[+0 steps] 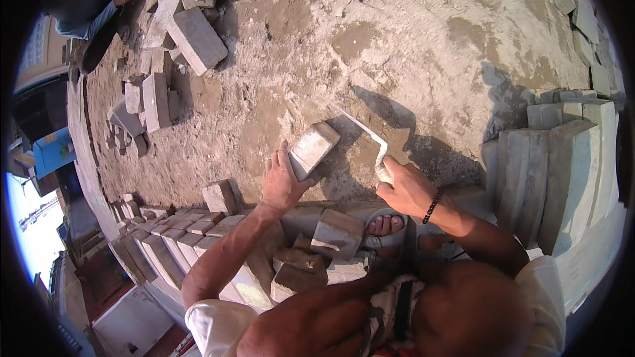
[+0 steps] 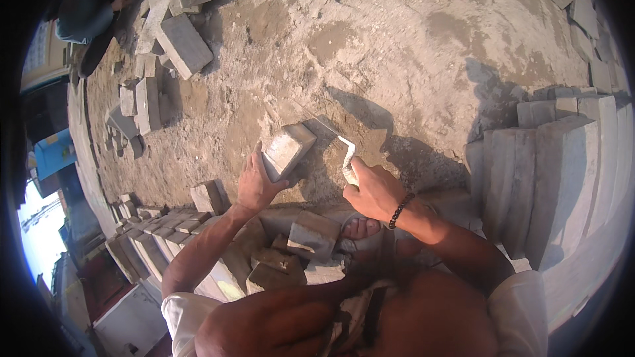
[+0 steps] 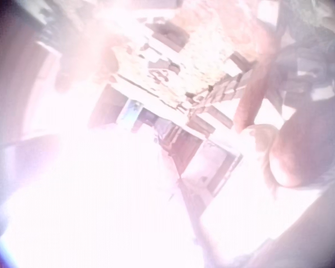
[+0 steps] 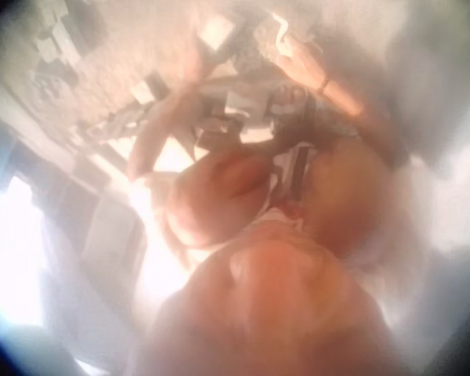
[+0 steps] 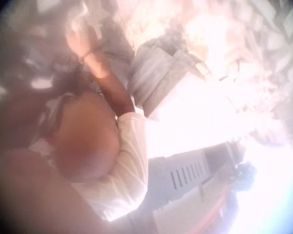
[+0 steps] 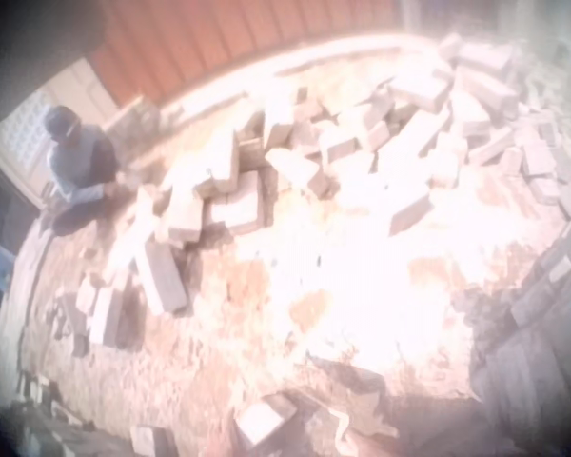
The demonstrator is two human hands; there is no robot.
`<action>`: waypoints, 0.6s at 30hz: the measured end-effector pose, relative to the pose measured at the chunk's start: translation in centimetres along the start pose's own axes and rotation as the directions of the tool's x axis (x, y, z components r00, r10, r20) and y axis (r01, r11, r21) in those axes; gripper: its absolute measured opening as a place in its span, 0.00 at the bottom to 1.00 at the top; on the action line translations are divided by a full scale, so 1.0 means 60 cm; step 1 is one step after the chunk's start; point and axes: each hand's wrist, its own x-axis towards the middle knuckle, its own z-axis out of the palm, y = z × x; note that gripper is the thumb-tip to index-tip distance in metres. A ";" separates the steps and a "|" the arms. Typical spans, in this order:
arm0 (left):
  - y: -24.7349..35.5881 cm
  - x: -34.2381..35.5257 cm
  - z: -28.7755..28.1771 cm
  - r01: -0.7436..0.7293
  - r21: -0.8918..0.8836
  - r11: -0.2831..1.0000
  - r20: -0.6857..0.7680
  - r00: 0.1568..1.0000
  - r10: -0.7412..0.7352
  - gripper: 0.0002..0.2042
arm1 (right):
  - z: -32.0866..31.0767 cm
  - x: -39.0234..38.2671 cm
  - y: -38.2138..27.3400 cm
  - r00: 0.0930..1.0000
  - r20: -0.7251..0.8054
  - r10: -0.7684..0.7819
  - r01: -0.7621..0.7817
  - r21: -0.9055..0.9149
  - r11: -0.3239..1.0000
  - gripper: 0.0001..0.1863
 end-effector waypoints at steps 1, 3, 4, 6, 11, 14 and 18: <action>-0.001 -0.003 -0.003 0.013 0.019 1.000 0.021 1.000 -0.013 0.48 | -0.001 -0.011 -0.002 0.992 -0.080 -0.094 0.094 -0.007 0.996 0.19; 0.001 0.001 -0.005 0.099 0.006 0.995 0.103 0.990 -0.099 0.46 | -0.005 -0.027 -0.017 0.988 -0.057 -0.143 0.140 -0.059 0.988 0.17; 0.001 0.004 -0.008 0.140 0.004 0.990 0.143 0.980 -0.139 0.45 | -0.004 -0.032 -0.025 0.985 -0.048 -0.168 0.163 -0.084 0.983 0.17; -0.004 0.003 -0.010 0.167 -0.032 0.985 0.112 0.980 -0.162 0.42 | 0.007 -0.034 -0.030 0.990 0.078 -0.114 0.123 -0.119 0.985 0.16; 0.030 0.021 -0.064 0.238 -0.218 0.946 0.216 0.958 -0.191 0.35 | 0.013 0.011 0.046 0.999 0.018 0.027 -0.023 -0.191 0.981 0.18; -0.028 0.002 -0.074 0.053 -0.438 0.897 0.161 0.987 0.020 0.36 | -0.050 0.019 0.040 0.997 -0.017 0.071 -0.073 -0.183 0.980 0.19; 0.005 0.002 -0.117 0.066 -0.667 0.742 0.231 0.965 0.122 0.37 | -0.098 -0.037 -0.043 0.998 -0.062 -0.007 0.019 0.207 0.978 0.20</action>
